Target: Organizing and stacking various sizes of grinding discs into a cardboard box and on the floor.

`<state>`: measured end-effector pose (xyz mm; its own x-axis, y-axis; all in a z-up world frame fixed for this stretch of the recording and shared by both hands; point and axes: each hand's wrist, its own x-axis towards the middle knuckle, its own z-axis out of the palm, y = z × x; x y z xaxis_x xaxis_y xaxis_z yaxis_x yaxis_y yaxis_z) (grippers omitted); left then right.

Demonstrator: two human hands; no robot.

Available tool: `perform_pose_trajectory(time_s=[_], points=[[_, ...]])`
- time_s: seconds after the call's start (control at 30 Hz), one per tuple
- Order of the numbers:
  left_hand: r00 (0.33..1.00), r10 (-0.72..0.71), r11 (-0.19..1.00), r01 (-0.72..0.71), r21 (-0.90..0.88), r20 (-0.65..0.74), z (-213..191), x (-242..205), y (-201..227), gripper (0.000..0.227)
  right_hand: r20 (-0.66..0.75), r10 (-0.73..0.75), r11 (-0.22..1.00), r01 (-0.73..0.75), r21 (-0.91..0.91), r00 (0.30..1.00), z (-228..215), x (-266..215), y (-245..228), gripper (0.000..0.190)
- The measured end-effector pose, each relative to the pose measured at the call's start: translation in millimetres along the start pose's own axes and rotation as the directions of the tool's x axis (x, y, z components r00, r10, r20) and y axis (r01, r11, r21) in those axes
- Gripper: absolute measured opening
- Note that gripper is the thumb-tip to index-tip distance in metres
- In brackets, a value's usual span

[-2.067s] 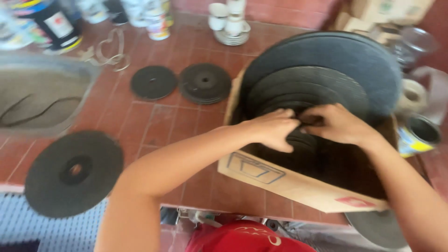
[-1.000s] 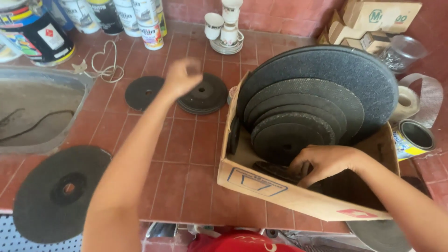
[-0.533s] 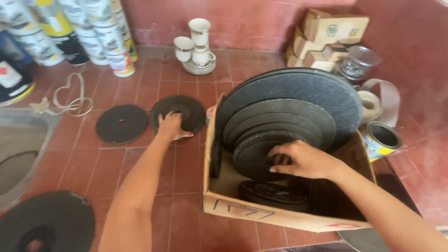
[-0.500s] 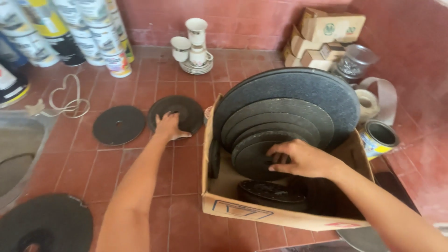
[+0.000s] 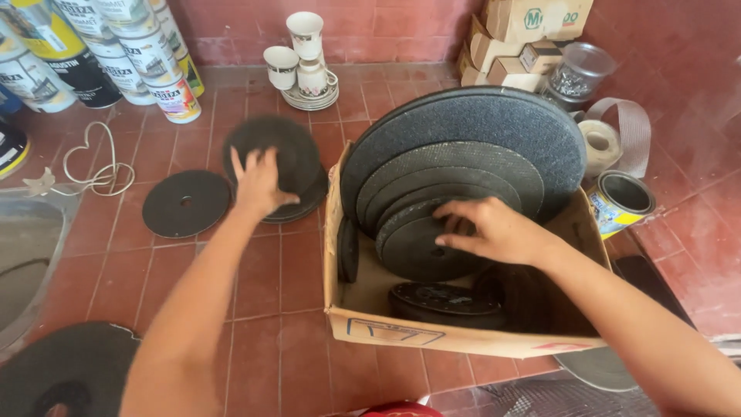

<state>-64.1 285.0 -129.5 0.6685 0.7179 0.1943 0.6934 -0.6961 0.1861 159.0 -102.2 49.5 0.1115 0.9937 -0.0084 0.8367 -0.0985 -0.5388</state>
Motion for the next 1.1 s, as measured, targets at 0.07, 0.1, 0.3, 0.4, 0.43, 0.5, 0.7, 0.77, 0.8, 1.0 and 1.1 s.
perform_pose_trajectory(time_s=[0.07, 0.1, 0.3, 0.4, 0.43, 0.5, 0.7, 0.77, 0.8, 1.0, 1.1], points=[[0.991, 0.060, 0.998, -0.059, 0.009, -0.120, -54.2, -17.8, 23.9, 0.110, -0.053, -0.035, 0.999, 0.037, 0.021, 0.998, -1.0, 0.4, 4.6, 0.040], [0.963, 0.116, 0.993, -0.114, 0.023, -0.242, -81.1, -26.2, 36.7, 0.104, -0.107, -0.072, 0.996, 0.076, 0.036, 0.992, -1.6, 0.1, 7.3, 0.040], [0.667, 0.354, 0.917, -0.387, 0.100, -0.655, -190.8, -71.3, 97.9, 0.096, -0.467, -0.125, 0.966, 0.216, 0.145, 0.875, -11.3, -18.9, -24.9, 0.036], [0.599, 0.507, 0.847, -0.480, 0.230, -0.620, -220.6, -107.3, 143.6, 0.095, -0.551, -0.144, 0.952, 0.267, 0.149, 0.822, -23.4, -28.8, -30.4, 0.039], [0.598, 0.506, 0.848, -0.477, 0.232, -0.622, -216.0, -114.7, 155.0, 0.095, -0.551, -0.148, 0.951, 0.271, 0.147, 0.821, -26.5, -31.6, -28.2, 0.039], [0.514, 0.621, 0.784, -0.385, 0.488, -0.592, -208.1, -128.1, 178.3, 0.055, -0.610, -0.160, 0.877, 0.395, 0.273, 0.776, -34.4, -36.3, -24.4, 0.044], [0.239, 0.823, 0.565, -0.441, 0.697, -0.515, -153.8, -139.4, 221.3, 0.037, -0.711, -0.307, 0.846, 0.523, 0.101, 0.633, -41.2, -38.1, -11.8, 0.042], [0.227, 0.844, 0.533, -0.457, 0.712, -0.486, -149.1, -147.2, 226.7, 0.038, -0.706, -0.297, 0.853, 0.511, 0.106, 0.643, -38.1, -42.2, -9.5, 0.041], [0.212, 0.864, 0.500, -0.477, 0.723, -0.458, -146.7, -150.1, 229.6, 0.040, -0.701, -0.284, 0.863, 0.493, 0.111, 0.654, -37.1, -44.0, -8.3, 0.043], [0.194, 0.906, 0.410, -0.621, 0.669, -0.376, -155.4, -148.6, 215.3, 0.040, -0.711, -0.229, 0.912, 0.403, 0.083, 0.665, -32.5, -42.8, -10.7, 0.025], [0.231, 0.908, 0.406, -0.688, 0.601, -0.348, -166.8, -156.8, 207.3, 0.044, -0.713, -0.198, 0.906, 0.403, 0.128, 0.673, -31.4, -35.2, -1.4, 0.026]])
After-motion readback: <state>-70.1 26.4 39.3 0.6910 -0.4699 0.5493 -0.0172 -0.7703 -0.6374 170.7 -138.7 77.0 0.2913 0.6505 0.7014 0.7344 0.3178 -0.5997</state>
